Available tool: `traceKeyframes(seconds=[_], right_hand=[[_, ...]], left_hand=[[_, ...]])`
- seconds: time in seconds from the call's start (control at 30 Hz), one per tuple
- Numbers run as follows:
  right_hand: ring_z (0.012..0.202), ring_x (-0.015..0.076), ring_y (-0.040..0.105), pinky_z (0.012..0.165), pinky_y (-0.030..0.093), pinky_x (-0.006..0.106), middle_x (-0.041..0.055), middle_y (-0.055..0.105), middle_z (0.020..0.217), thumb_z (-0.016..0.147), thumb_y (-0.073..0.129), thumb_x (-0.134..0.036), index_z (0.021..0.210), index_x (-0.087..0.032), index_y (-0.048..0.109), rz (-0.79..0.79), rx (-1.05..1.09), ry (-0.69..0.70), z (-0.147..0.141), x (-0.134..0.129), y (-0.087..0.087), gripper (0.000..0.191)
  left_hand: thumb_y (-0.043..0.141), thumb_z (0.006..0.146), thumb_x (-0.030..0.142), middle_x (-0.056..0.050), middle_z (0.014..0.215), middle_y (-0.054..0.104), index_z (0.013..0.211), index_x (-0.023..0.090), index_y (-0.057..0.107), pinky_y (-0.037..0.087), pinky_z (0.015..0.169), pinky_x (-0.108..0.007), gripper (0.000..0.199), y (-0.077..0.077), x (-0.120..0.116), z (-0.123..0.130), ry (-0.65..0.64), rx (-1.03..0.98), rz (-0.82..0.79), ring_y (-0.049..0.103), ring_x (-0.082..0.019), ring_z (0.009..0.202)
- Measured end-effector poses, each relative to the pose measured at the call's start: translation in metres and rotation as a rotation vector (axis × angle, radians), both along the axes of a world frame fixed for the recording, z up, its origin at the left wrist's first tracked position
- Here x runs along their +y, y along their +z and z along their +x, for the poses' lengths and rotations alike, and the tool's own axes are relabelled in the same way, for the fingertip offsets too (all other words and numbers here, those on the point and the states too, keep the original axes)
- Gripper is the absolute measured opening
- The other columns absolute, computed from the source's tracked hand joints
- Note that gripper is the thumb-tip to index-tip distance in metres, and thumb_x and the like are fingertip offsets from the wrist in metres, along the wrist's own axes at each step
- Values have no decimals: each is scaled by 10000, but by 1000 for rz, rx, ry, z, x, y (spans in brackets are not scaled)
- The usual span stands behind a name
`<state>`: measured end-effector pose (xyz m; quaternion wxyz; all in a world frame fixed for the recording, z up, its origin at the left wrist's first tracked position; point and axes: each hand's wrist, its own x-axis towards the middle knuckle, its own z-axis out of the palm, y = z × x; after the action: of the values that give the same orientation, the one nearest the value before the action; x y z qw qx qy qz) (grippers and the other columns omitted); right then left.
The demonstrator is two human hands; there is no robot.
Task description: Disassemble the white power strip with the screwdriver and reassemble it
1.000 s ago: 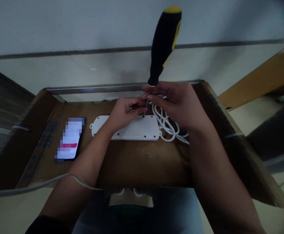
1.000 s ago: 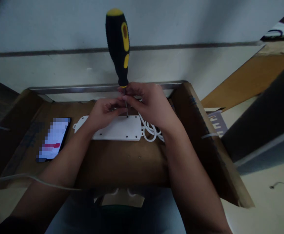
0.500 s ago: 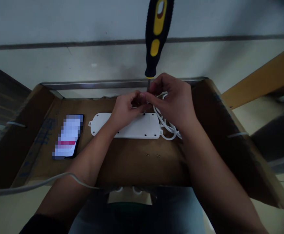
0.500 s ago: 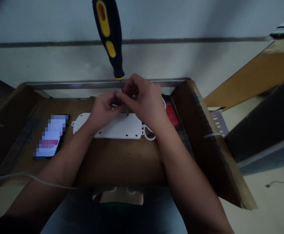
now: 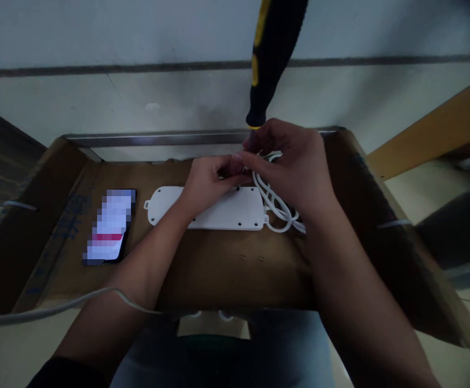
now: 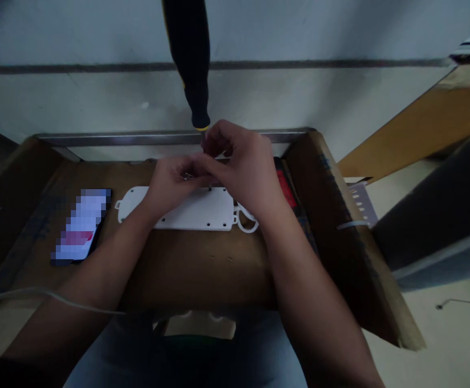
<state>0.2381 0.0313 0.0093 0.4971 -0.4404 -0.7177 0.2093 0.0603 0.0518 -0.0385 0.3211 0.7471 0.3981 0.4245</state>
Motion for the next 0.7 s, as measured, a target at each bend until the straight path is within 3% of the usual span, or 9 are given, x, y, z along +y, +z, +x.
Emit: traceKeyframes(seconds=[0.1, 0.27, 0.37, 0.57, 0.7], right_hand=[[725, 177, 663, 714, 571, 364, -4, 724, 784, 833, 810, -266, 805, -260, 671, -16, 12, -26, 1, 2, -2, 142], [852, 194, 711, 808, 602, 378, 9, 775, 927, 904, 732, -278, 863, -260, 725, -58, -40, 61, 8, 1, 4, 46], [924, 215, 733, 864, 608, 398, 14, 786, 975, 905, 747, -326, 940, -273, 742, -71, -21, 74, 9, 0, 5, 63], [795, 205, 705, 778, 602, 394, 15, 765, 852, 850, 819, -347, 865, -305, 717, -28, -28, 12, 4, 1, 0, 112], [842, 220, 728, 814, 611, 405, 21, 785, 908, 881, 782, -343, 899, -301, 739, -20, -64, 36, 5, -1, 3, 63]], left_hand=[[860, 800, 339, 9, 720, 725, 766, 183, 738, 447, 624, -259, 201, -3, -1, 4, 48, -18, 45, 601, -136, 664], [730, 888, 276, -14, 845, 783, 962, 180, 805, 487, 704, -249, 142, 3, 0, -4, -105, 30, 18, 664, -143, 762], [740, 885, 285, -21, 847, 784, 944, 172, 806, 479, 706, -258, 144, 5, 1, -8, -104, 53, 3, 662, -150, 769], [798, 842, 307, -11, 777, 746, 855, 172, 766, 451, 650, -260, 139, 4, 0, -3, -27, 24, 28, 617, -135, 696], [755, 858, 249, -31, 868, 775, 943, 171, 786, 491, 715, -262, 120, 6, -1, -5, -112, 17, 4, 666, -153, 783]])
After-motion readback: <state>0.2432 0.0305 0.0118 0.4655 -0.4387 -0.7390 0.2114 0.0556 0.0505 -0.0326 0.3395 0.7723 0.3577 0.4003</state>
